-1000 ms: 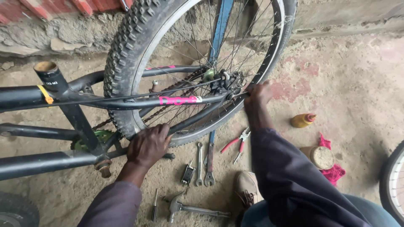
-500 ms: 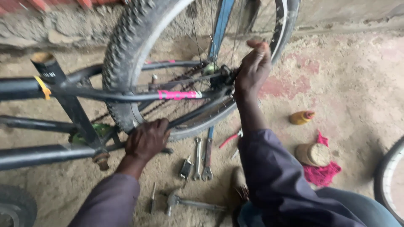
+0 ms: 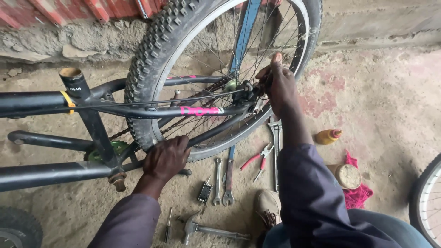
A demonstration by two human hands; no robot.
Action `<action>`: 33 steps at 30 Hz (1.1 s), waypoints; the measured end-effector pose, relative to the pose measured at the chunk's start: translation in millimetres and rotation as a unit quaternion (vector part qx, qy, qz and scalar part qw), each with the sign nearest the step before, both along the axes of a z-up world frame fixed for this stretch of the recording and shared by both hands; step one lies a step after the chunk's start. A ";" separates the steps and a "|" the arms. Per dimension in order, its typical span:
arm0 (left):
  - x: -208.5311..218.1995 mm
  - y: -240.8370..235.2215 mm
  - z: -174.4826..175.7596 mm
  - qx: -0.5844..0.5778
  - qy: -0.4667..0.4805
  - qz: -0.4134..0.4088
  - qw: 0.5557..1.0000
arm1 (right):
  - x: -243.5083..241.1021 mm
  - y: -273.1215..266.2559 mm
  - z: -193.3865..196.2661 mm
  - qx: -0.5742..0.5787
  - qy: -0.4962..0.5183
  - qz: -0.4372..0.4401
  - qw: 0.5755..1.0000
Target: The person works on the rear wheel of a bicycle, using a wrench to tighten the axle nuts and a screwdriver to adjust the derailleur. They rotate the wheel to check the chain alignment and continue making adjustments to the rear hub area.
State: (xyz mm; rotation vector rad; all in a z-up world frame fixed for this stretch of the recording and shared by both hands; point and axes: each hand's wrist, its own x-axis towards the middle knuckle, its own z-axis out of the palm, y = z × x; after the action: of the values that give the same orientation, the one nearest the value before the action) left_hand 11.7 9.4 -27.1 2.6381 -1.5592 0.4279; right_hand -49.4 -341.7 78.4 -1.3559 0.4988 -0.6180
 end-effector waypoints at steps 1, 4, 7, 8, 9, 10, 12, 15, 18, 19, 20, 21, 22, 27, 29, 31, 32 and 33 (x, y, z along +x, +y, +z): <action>0.5 0.3 -1.7 -0.004 0.000 -0.001 1.000 | 2.5 0.3 -2.8 -0.014 0.001 -0.022 1.000; 2.1 -1.6 -5.3 -0.009 -0.005 -0.008 1.000 | 4.1 2.0 -10.1 0.001 -0.022 -0.074 0.997; 2.0 -0.3 -7.3 -0.011 -0.009 -0.012 1.000 | 0.6 6.3 -9.8 -0.003 -0.029 -0.097 0.995; 1.5 -1.2 -7.6 -0.014 -0.009 -0.014 1.000 | -1.6 6.4 -7.3 -0.038 -0.013 -0.093 0.995; 0.5 0.3 -6.7 -0.015 -0.008 -0.013 1.000 | -4.3 2.7 -6.0 -0.038 -0.012 -0.092 0.995; 1.5 0.7 -6.1 -0.014 -0.010 -0.014 1.000 | -5.8 -1.8 -4.3 -0.130 0.014 -0.071 0.989; 1.8 0.5 -5.9 -0.015 -0.011 -0.014 1.000 | -7.2 -5.9 -0.6 -0.221 0.042 -0.049 0.973; 2.5 -1.8 -9.6 -0.019 -0.013 -0.009 1.000 | -11.5 -24.8 -25.2 0.048 -0.050 -0.145 0.987; 3.4 0.3 -10.5 -0.024 0.001 -0.001 1.000 | -25.4 -59.5 -86.2 0.301 -0.118 -0.282 0.903; 3.7 0.5 -7.9 -0.029 -0.003 -0.003 1.000 | -30.7 -58.1 -89.4 0.417 -0.186 -0.291 0.841; 2.8 -2.8 -6.2 -0.036 -0.005 -0.008 0.999 | -39.3 -59.6 -91.4 0.521 -0.251 -0.297 0.760; 0.6 -2.8 -5.8 -0.036 -0.003 -0.009 0.999 | -35.9 -67.2 -112.3 0.520 -0.250 -0.299 0.760; 1.0 -3.0 -4.2 -0.034 -0.008 -0.010 0.999 | -30.0 -75.3 -132.2 0.540 -0.284 -0.266 0.746; 2.2 -1.8 -5.1 -0.029 -0.015 -0.008 0.999 | -24.7 -63.6 -161.4 0.572 -0.306 -0.246 0.720; 2.0 -0.7 -6.6 -0.020 -0.018 -0.005 1.000 | -31.2 -53.3 -156.8 0.603 -0.305 -0.245 0.695; 2.2 -0.8 -6.1 -0.017 -0.019 -0.008 1.000 | -28.4 -61.5 -175.2 0.609 -0.322 -0.220 0.690; 2.3 -0.9 -5.9 -0.015 -0.020 -0.008 1.000 | -26.3 -65.8 -184.0 0.615 -0.337 -0.193 0.686; 1.7 -1.8 -4.6 -0.016 -0.020 -0.008 1.000 | -27.4 -62.9 -179.8 0.615 -0.337 -0.193 0.686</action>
State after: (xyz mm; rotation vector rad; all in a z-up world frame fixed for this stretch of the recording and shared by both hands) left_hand 13.4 7.6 -31.8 2.6067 -1.5709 0.5022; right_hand -76.7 -404.7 -101.4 0.3190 0.4263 -0.8231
